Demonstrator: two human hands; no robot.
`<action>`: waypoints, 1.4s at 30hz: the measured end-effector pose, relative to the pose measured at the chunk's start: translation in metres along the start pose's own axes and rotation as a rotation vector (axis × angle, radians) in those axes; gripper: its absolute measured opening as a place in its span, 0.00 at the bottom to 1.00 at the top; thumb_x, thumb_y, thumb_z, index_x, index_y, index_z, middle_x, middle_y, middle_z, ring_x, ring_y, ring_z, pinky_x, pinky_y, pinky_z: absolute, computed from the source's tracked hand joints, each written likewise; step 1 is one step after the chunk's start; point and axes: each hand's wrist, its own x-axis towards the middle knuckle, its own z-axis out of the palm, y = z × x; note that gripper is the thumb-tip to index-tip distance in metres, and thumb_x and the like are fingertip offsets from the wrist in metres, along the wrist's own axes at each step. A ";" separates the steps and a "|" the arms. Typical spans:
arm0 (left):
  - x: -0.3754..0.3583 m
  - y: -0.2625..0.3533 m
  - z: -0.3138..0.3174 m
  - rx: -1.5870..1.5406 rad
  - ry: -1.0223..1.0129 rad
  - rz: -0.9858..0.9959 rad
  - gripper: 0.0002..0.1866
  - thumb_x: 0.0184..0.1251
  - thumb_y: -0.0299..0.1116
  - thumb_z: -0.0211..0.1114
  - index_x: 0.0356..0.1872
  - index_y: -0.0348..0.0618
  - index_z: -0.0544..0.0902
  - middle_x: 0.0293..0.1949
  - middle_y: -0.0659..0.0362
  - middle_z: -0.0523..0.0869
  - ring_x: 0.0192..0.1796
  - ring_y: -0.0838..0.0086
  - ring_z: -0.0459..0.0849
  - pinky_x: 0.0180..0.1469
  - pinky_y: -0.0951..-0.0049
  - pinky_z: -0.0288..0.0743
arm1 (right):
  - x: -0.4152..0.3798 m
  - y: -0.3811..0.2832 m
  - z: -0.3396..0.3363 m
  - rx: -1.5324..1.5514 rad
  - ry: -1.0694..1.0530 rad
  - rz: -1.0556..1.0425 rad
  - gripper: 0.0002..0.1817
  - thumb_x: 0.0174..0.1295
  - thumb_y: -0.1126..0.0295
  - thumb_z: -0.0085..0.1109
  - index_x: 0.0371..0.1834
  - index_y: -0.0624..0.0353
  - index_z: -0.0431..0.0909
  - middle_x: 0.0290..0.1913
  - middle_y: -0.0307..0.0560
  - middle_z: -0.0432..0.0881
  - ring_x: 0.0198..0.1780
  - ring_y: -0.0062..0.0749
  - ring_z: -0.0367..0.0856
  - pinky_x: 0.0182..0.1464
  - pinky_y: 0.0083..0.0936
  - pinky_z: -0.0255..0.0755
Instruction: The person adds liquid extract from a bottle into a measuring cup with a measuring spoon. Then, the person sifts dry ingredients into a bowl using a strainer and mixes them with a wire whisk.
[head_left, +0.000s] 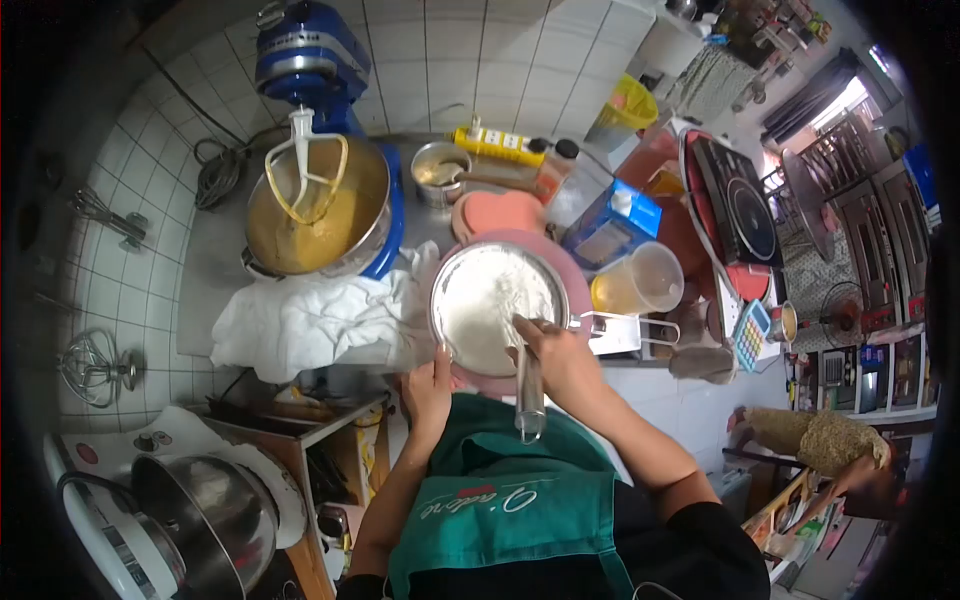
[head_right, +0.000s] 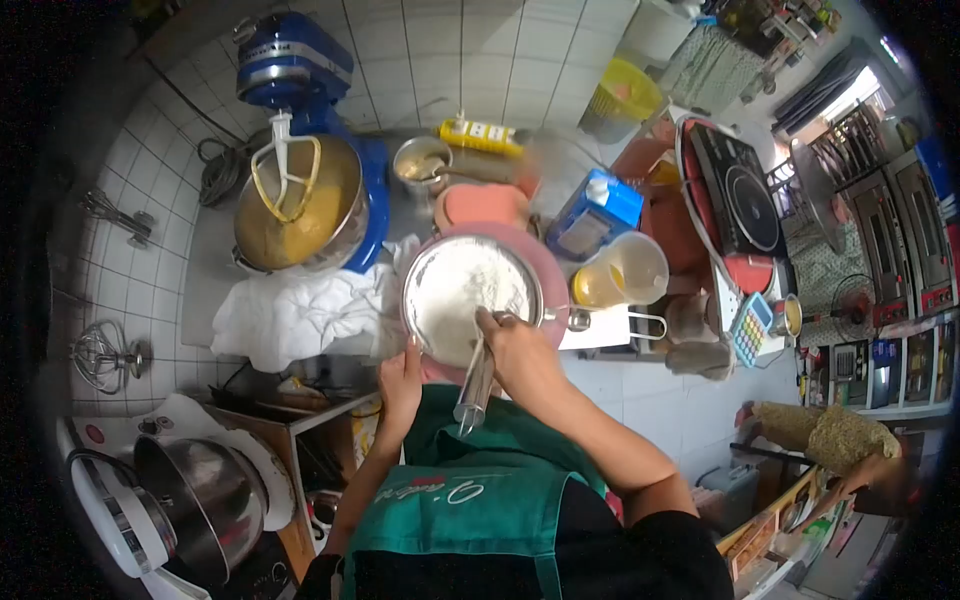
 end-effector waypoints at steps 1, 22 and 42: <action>-0.001 0.000 0.001 -0.011 0.006 -0.004 0.32 0.74 0.49 0.48 0.16 0.34 0.80 0.11 0.56 0.77 0.16 0.74 0.77 0.23 0.72 0.68 | -0.011 -0.009 -0.013 0.018 -0.099 0.039 0.26 0.58 0.61 0.60 0.58 0.63 0.73 0.41 0.63 0.82 0.38 0.51 0.83 0.41 0.38 0.78; -0.002 -0.006 0.008 -0.110 0.046 -0.039 0.33 0.75 0.50 0.48 0.13 0.34 0.78 0.11 0.58 0.78 0.15 0.79 0.75 0.21 0.77 0.66 | -0.015 -0.022 -0.003 0.175 -0.115 -0.178 0.25 0.49 0.77 0.56 0.54 0.70 0.72 0.41 0.67 0.81 0.38 0.57 0.82 0.41 0.42 0.77; 0.000 -0.009 0.006 -0.072 0.011 -0.068 0.33 0.74 0.49 0.48 0.12 0.35 0.77 0.11 0.60 0.77 0.15 0.79 0.73 0.21 0.76 0.63 | -0.012 0.028 0.023 0.085 0.221 -0.081 0.21 0.58 0.65 0.63 0.56 0.53 0.77 0.61 0.65 0.72 0.42 0.55 0.84 0.43 0.37 0.80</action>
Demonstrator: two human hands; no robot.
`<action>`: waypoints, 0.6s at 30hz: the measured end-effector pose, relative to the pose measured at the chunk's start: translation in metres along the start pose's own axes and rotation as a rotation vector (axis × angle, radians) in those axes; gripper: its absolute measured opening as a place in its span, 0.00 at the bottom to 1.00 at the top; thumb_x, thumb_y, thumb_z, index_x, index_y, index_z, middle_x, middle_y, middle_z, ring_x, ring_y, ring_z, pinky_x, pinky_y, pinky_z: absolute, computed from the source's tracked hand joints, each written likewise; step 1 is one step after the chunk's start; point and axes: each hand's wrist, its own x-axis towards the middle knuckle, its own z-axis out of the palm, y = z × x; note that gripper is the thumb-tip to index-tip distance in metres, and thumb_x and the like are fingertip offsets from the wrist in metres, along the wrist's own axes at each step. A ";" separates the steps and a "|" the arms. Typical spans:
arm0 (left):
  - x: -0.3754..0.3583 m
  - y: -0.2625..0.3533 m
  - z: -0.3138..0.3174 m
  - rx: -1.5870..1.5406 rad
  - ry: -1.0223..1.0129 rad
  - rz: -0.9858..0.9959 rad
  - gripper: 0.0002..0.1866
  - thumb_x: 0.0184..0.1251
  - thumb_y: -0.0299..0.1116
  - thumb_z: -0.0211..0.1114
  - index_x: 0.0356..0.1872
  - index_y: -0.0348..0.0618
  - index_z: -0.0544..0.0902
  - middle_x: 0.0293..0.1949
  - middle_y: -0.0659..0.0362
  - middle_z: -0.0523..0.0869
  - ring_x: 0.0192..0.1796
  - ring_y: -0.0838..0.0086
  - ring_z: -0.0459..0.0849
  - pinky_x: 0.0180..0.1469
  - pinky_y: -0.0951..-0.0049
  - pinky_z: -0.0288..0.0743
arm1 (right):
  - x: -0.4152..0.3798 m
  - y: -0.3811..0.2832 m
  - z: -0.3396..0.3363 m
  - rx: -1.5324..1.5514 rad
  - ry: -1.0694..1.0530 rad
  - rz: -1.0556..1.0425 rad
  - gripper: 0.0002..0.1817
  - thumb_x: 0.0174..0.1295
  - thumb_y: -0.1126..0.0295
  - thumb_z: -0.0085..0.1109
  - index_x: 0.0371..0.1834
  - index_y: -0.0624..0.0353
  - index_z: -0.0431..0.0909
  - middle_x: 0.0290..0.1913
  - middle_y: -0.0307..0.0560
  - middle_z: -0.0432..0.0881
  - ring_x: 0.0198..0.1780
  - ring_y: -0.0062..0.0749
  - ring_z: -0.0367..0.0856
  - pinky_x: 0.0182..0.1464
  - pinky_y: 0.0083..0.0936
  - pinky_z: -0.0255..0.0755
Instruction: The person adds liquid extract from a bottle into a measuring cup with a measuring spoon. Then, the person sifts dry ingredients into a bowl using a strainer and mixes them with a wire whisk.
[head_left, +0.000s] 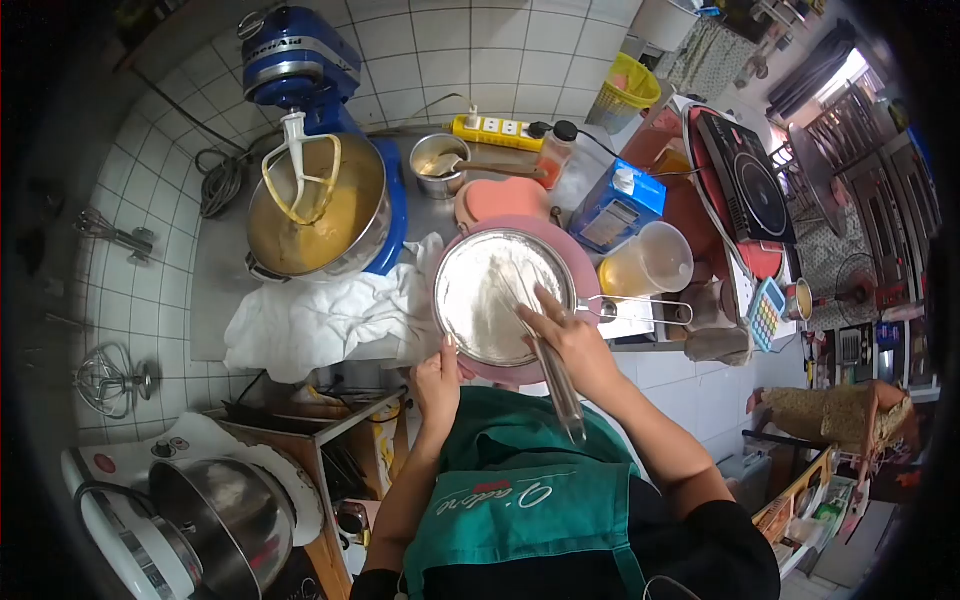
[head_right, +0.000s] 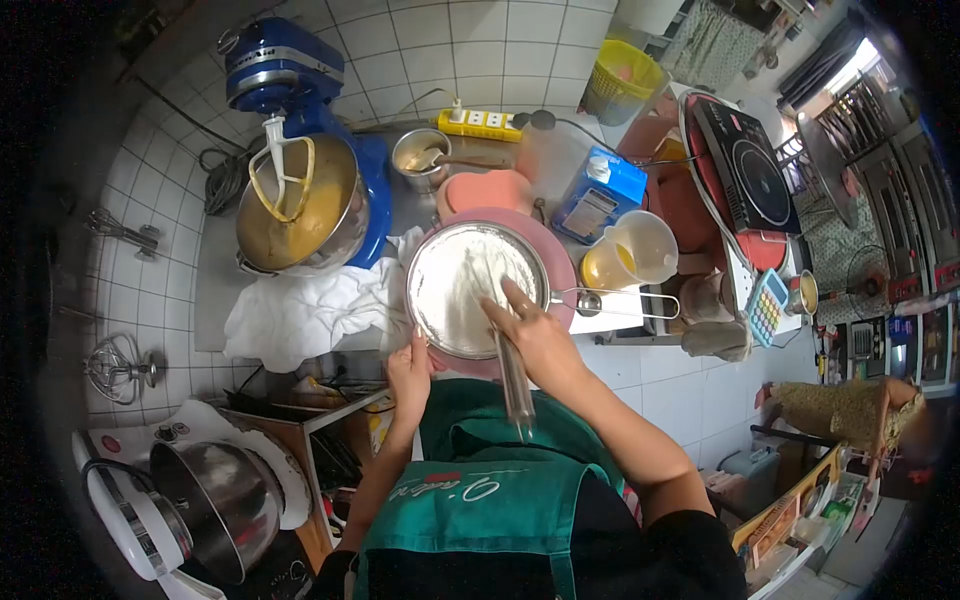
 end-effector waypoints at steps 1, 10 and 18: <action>0.001 -0.003 0.001 0.012 -0.002 -0.008 0.33 0.74 0.50 0.48 0.12 0.35 0.77 0.11 0.60 0.77 0.15 0.79 0.73 0.21 0.76 0.64 | -0.007 -0.002 -0.002 0.021 -0.042 0.000 0.21 0.59 0.65 0.62 0.56 0.53 0.77 0.60 0.66 0.72 0.44 0.56 0.83 0.45 0.38 0.80; 0.000 0.021 -0.010 0.190 0.002 0.054 0.29 0.72 0.49 0.52 0.17 0.36 0.80 0.13 0.53 0.77 0.17 0.64 0.76 0.26 0.64 0.68 | 0.030 0.025 0.033 0.287 0.239 -0.053 0.20 0.58 0.63 0.63 0.55 0.52 0.78 0.56 0.58 0.78 0.42 0.49 0.85 0.42 0.32 0.80; 0.000 0.008 -0.009 0.090 -0.011 0.084 0.27 0.71 0.48 0.54 0.19 0.35 0.80 0.14 0.52 0.78 0.19 0.62 0.79 0.26 0.64 0.69 | 0.037 0.021 0.018 0.206 0.144 -0.160 0.14 0.58 0.66 0.63 0.47 0.54 0.82 0.50 0.64 0.80 0.44 0.50 0.85 0.45 0.36 0.80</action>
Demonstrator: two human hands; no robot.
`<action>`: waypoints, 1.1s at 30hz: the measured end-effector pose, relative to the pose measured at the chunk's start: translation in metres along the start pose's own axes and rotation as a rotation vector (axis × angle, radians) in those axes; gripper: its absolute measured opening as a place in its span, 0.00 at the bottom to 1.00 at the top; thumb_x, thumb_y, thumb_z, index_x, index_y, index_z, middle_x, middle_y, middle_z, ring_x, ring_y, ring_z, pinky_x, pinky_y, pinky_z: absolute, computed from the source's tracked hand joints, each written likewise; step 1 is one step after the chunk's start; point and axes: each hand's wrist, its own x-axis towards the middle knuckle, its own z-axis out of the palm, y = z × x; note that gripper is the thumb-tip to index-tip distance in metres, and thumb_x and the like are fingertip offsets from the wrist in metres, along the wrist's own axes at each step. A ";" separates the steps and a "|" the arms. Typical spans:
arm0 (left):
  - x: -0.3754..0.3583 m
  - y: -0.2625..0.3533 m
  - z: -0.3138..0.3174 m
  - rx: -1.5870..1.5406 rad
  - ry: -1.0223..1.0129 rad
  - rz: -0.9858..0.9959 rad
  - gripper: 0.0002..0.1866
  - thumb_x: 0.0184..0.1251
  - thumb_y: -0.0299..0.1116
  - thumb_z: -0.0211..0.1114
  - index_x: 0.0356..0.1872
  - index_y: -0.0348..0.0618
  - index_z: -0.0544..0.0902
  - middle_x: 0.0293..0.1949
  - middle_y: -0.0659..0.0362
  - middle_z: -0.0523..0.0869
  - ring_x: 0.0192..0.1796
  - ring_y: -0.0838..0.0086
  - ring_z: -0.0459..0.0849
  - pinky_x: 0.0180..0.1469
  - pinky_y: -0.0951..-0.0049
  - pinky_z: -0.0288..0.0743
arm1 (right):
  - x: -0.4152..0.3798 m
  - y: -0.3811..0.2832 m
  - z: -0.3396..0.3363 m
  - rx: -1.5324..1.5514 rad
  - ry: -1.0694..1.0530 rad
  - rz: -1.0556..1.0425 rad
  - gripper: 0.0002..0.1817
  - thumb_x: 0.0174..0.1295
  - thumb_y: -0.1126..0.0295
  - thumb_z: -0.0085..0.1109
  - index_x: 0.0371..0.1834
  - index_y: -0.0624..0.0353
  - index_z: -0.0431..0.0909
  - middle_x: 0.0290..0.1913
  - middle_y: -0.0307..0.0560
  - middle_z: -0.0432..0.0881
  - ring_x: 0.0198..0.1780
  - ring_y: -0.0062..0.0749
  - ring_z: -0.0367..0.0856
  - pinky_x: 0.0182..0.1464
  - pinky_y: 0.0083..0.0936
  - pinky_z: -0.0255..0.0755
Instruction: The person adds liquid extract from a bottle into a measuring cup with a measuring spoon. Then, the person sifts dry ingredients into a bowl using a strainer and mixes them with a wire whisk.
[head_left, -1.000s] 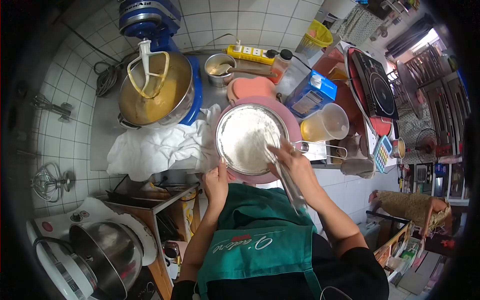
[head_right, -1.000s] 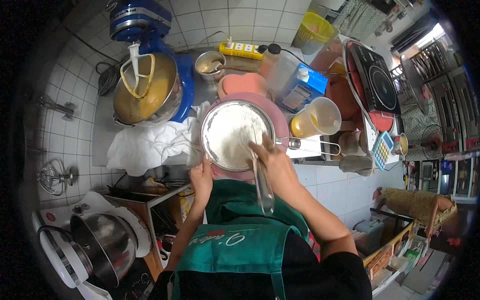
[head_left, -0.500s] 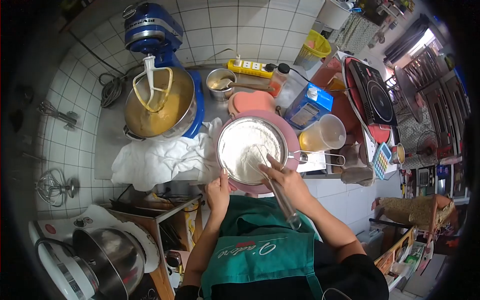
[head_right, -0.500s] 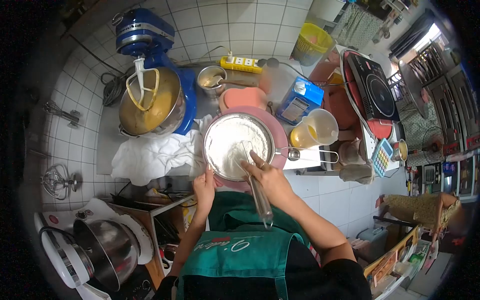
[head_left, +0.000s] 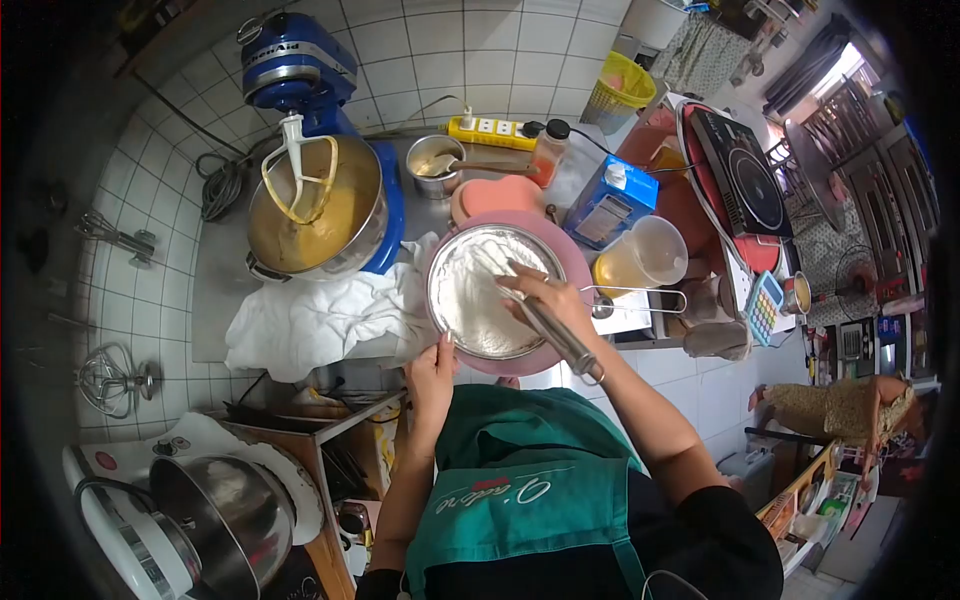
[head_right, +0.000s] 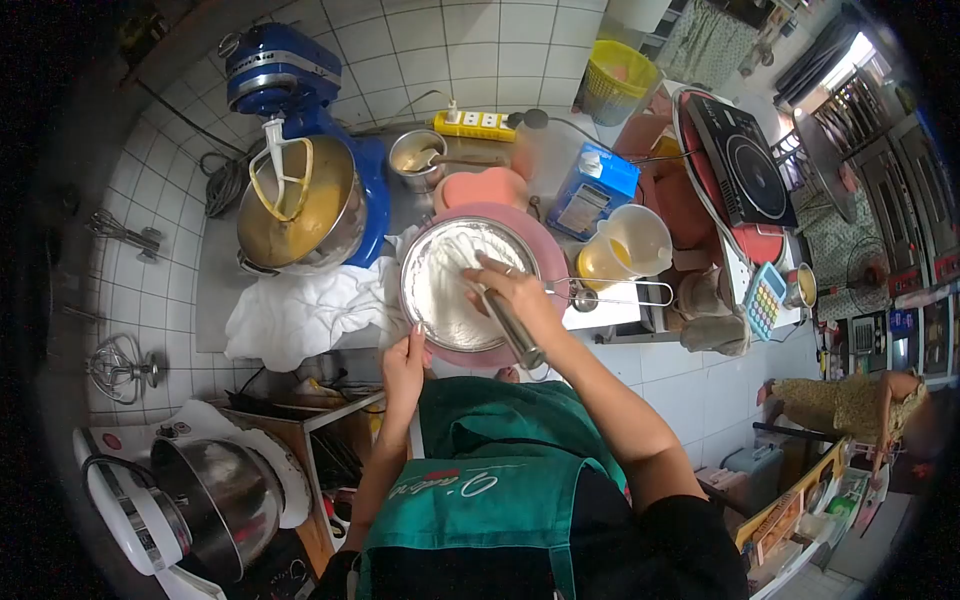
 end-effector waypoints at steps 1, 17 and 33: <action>0.000 -0.004 0.002 -0.031 -0.001 -0.011 0.27 0.71 0.48 0.54 0.19 0.35 0.80 0.14 0.53 0.78 0.19 0.63 0.79 0.26 0.64 0.69 | -0.001 -0.009 -0.010 -0.058 -0.058 0.091 0.14 0.58 0.67 0.61 0.47 0.55 0.81 0.50 0.65 0.80 0.44 0.51 0.84 0.45 0.37 0.80; -0.001 0.000 0.007 -0.130 0.038 -0.083 0.30 0.73 0.49 0.51 0.16 0.36 0.79 0.12 0.56 0.77 0.17 0.69 0.77 0.25 0.69 0.68 | -0.008 -0.052 -0.003 -0.059 -0.530 0.262 0.18 0.53 0.74 0.55 0.50 0.60 0.75 0.49 0.64 0.79 0.41 0.57 0.82 0.43 0.42 0.79; -0.001 -0.015 0.004 -0.080 -0.035 -0.082 0.32 0.74 0.51 0.49 0.17 0.32 0.79 0.12 0.56 0.76 0.18 0.73 0.77 0.25 0.68 0.67 | 0.005 -0.053 0.006 -0.314 -0.366 0.218 0.20 0.54 0.69 0.57 0.53 0.55 0.75 0.39 0.58 0.82 0.38 0.45 0.85 0.35 0.38 0.80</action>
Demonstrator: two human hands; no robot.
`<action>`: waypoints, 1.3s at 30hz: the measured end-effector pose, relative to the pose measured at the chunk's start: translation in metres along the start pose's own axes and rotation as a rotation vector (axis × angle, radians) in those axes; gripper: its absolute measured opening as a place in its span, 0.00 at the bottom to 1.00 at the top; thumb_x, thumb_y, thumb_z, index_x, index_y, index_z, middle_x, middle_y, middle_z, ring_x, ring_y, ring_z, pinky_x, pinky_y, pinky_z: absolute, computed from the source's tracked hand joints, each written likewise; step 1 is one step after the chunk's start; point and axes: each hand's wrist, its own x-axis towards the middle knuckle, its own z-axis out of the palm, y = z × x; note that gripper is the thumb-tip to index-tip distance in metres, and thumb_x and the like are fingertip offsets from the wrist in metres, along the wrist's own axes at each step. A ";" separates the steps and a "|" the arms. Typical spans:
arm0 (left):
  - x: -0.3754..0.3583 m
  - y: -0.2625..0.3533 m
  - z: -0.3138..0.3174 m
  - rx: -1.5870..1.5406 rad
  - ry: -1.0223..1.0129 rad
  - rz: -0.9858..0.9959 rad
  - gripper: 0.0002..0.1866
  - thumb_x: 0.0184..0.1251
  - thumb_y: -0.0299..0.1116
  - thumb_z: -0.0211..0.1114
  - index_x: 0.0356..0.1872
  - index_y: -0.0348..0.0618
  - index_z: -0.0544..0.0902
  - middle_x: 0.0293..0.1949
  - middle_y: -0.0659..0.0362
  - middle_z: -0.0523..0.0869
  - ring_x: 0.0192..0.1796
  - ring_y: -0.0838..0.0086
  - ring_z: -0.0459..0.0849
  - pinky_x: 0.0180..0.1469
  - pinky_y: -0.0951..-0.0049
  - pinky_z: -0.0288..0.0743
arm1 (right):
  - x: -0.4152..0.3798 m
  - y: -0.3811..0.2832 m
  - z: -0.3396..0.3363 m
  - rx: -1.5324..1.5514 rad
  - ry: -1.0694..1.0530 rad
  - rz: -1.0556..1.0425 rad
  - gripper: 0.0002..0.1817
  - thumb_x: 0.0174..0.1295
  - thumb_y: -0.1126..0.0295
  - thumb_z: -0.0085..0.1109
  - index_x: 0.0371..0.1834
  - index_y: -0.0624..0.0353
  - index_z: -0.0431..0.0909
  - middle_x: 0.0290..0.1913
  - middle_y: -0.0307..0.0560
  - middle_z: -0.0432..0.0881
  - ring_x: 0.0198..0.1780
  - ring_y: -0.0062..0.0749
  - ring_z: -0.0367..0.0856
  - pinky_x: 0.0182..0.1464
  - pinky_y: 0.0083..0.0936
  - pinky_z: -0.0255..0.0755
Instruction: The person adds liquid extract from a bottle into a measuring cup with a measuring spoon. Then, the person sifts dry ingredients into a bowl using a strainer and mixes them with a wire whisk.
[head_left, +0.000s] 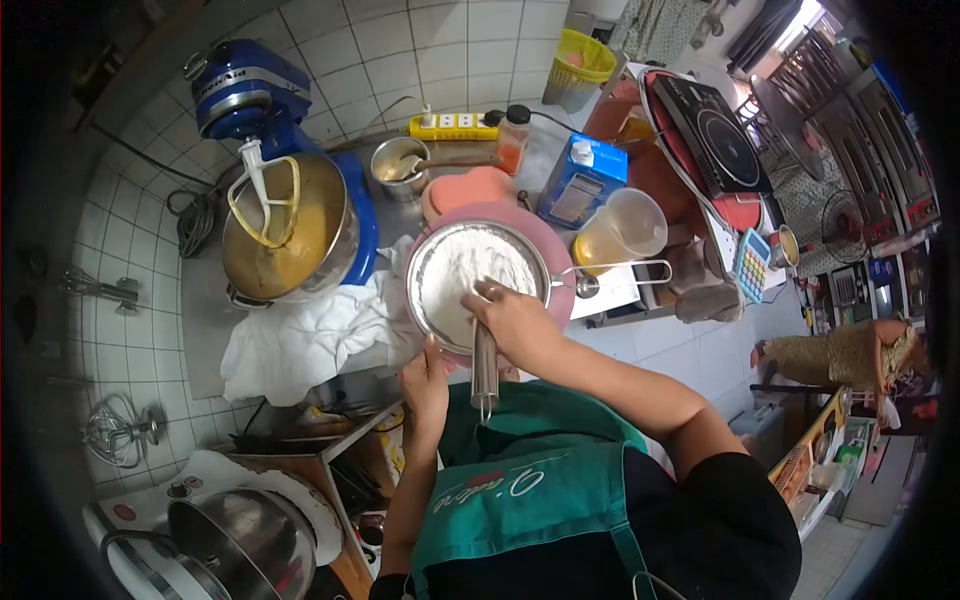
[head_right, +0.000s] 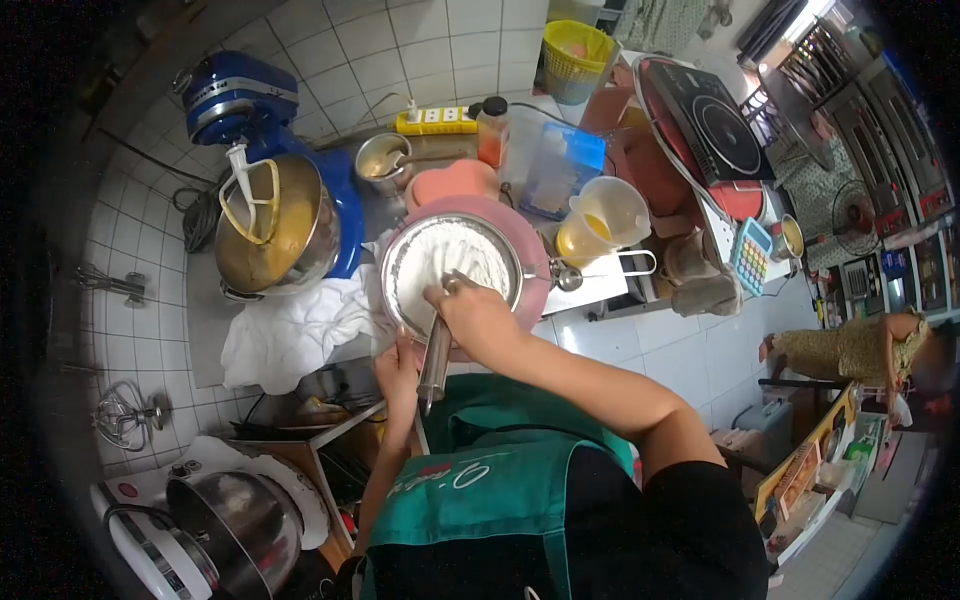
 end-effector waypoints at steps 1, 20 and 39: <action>0.004 -0.001 0.003 -0.048 0.005 0.000 0.33 0.74 0.51 0.48 0.17 0.32 0.79 0.12 0.56 0.75 0.18 0.74 0.76 0.25 0.68 0.67 | -0.007 -0.008 0.003 -0.072 -0.080 0.004 0.25 0.51 0.69 0.60 0.56 0.55 0.74 0.38 0.57 0.82 0.38 0.45 0.85 0.34 0.36 0.79; 0.001 0.015 0.000 -0.083 0.009 -0.011 0.32 0.75 0.50 0.48 0.15 0.34 0.79 0.12 0.58 0.77 0.18 0.76 0.77 0.25 0.72 0.68 | -0.013 -0.014 -0.010 0.035 -0.113 -0.094 0.11 0.56 0.67 0.54 0.37 0.58 0.83 0.28 0.52 0.82 0.33 0.44 0.85 0.32 0.36 0.79; 0.003 0.027 0.000 -0.060 0.030 0.108 0.30 0.75 0.48 0.50 0.19 0.31 0.80 0.13 0.56 0.78 0.18 0.77 0.76 0.24 0.72 0.67 | -0.021 -0.012 0.016 0.044 0.101 -0.301 0.17 0.55 0.70 0.54 0.49 0.55 0.74 0.30 0.55 0.81 0.31 0.48 0.84 0.33 0.41 0.78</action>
